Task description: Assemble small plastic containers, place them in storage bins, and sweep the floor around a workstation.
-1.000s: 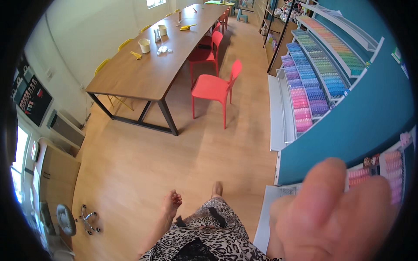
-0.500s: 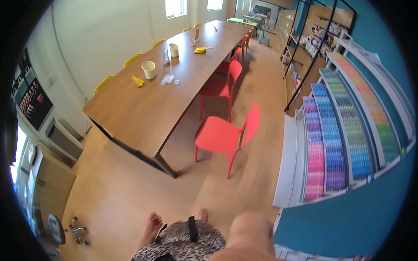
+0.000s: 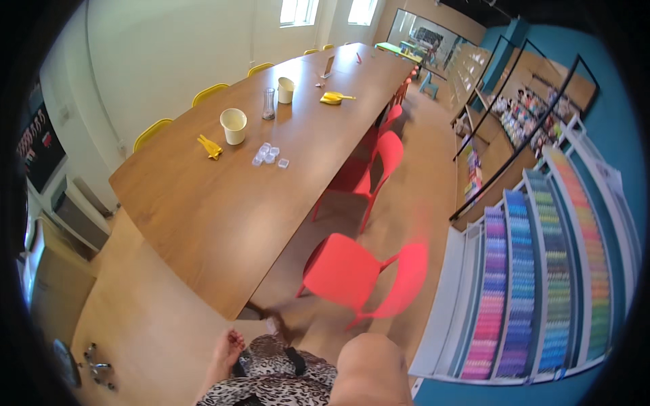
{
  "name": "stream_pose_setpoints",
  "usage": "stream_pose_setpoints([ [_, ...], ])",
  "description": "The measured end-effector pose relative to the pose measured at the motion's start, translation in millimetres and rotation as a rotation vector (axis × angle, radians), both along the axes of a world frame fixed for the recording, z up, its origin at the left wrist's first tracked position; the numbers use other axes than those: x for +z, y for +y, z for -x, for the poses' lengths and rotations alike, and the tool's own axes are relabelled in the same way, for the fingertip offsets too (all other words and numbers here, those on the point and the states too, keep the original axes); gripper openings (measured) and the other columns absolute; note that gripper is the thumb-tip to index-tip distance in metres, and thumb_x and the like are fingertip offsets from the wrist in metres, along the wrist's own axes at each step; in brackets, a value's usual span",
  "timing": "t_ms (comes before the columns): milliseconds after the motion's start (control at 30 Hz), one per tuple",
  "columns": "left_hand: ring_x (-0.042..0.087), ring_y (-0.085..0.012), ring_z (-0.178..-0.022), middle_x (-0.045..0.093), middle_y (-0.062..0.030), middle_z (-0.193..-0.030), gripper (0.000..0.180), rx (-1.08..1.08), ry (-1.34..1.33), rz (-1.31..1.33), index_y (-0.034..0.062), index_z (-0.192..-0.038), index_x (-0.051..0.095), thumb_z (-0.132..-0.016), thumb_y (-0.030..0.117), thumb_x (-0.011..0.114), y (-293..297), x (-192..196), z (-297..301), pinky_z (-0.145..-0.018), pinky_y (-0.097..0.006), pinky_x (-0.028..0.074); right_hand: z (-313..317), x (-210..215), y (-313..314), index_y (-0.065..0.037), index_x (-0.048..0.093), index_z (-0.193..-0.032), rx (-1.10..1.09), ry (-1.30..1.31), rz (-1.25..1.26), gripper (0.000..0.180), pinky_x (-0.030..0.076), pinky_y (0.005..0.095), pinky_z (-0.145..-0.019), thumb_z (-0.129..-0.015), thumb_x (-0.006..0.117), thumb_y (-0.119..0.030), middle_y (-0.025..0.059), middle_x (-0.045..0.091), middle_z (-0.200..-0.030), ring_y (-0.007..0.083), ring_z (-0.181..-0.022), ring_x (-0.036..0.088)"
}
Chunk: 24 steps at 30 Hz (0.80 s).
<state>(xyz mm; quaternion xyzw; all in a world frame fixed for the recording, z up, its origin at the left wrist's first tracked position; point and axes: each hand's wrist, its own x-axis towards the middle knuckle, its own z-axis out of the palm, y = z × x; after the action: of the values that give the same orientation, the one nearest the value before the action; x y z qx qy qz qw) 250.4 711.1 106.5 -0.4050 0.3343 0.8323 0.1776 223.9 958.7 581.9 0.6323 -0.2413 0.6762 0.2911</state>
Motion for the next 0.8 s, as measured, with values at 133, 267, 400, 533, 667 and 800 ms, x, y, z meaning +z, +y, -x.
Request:
stream_pose_setpoints([
  [133,0.06,-0.0173,-0.067,0.062,-0.007,-0.075,0.017,-0.029,0.083,0.051,0.009,-0.082,0.056,-0.094,0.021,0.061,18.4,38.5,85.8,-0.063,-0.031,0.052,57.0,8.5,-14.5,-0.013,0.064,-0.097,0.095,0.057,-0.049,0.011,0.039,0.0303,-0.065,-0.087,0.058,-0.013,0.0021,0.059,-0.077,0.0091,-0.065,0.051],
  [267,0.059,-0.0165,-0.068,0.06,-0.0051,-0.074,0.02,0.004,0.088,0.059,0.0109,-0.079,0.056,-0.093,0.025,0.061,21.2,48.5,139.8,-0.063,-0.03,0.051,132.2,7.7,-38.0,-0.012,0.064,-0.097,0.248,0.077,-0.026,0.011,0.039,0.0297,-0.062,-0.087,0.058,-0.011,0.0041,0.061,-0.078,0.0098,-0.063,0.052],
  [400,0.06,-0.0165,-0.069,0.061,-0.0058,-0.077,0.018,0.033,0.095,0.105,0.0101,-0.082,0.057,-0.094,0.022,0.062,29.0,54.6,167.5,-0.063,-0.031,0.051,189.8,7.5,-27.6,-0.011,0.064,-0.097,0.37,0.069,0.053,0.012,0.039,0.029,-0.06,-0.087,0.058,-0.009,0.0061,0.063,-0.079,0.0106,-0.061,0.053],
  [533,0.058,-0.0159,-0.068,0.06,-0.0062,-0.077,0.016,0.14,0.059,0.101,0.0091,-0.085,0.057,-0.095,0.02,0.062,43.5,35.4,198.8,-0.062,-0.03,0.05,252.7,-3.2,6.7,-0.01,0.065,-0.097,0.462,0.028,0.206,0.012,0.04,0.0284,-0.057,-0.087,0.058,-0.008,0.0081,0.065,-0.08,0.0113,-0.059,0.053],
  [667,0.058,-0.0145,-0.068,0.061,-0.0051,-0.078,0.016,0.297,0.059,0.137,0.0087,-0.085,0.057,-0.096,0.019,0.061,53.6,41.5,233.2,-0.062,-0.029,0.049,338.0,-29.9,-10.7,-0.009,0.065,-0.097,0.626,-0.05,0.339,0.013,0.04,0.0277,-0.055,-0.087,0.058,-0.006,0.0101,0.067,-0.081,0.0121,-0.057,0.054],
  [800,0.06,-0.0116,-0.072,0.062,-0.0043,-0.081,0.013,0.277,0.035,0.388,0.0083,-0.091,0.058,-0.096,0.019,0.062,77.6,54.9,291.9,-0.063,-0.025,0.051,469.2,-121.9,72.4,-0.005,0.063,-0.098,0.29,-1.046,-0.023,0.03,0.048,0.0343,-0.064,-0.102,0.048,-0.031,0.003,0.063,-0.088,0.017,-0.07,0.06],
])
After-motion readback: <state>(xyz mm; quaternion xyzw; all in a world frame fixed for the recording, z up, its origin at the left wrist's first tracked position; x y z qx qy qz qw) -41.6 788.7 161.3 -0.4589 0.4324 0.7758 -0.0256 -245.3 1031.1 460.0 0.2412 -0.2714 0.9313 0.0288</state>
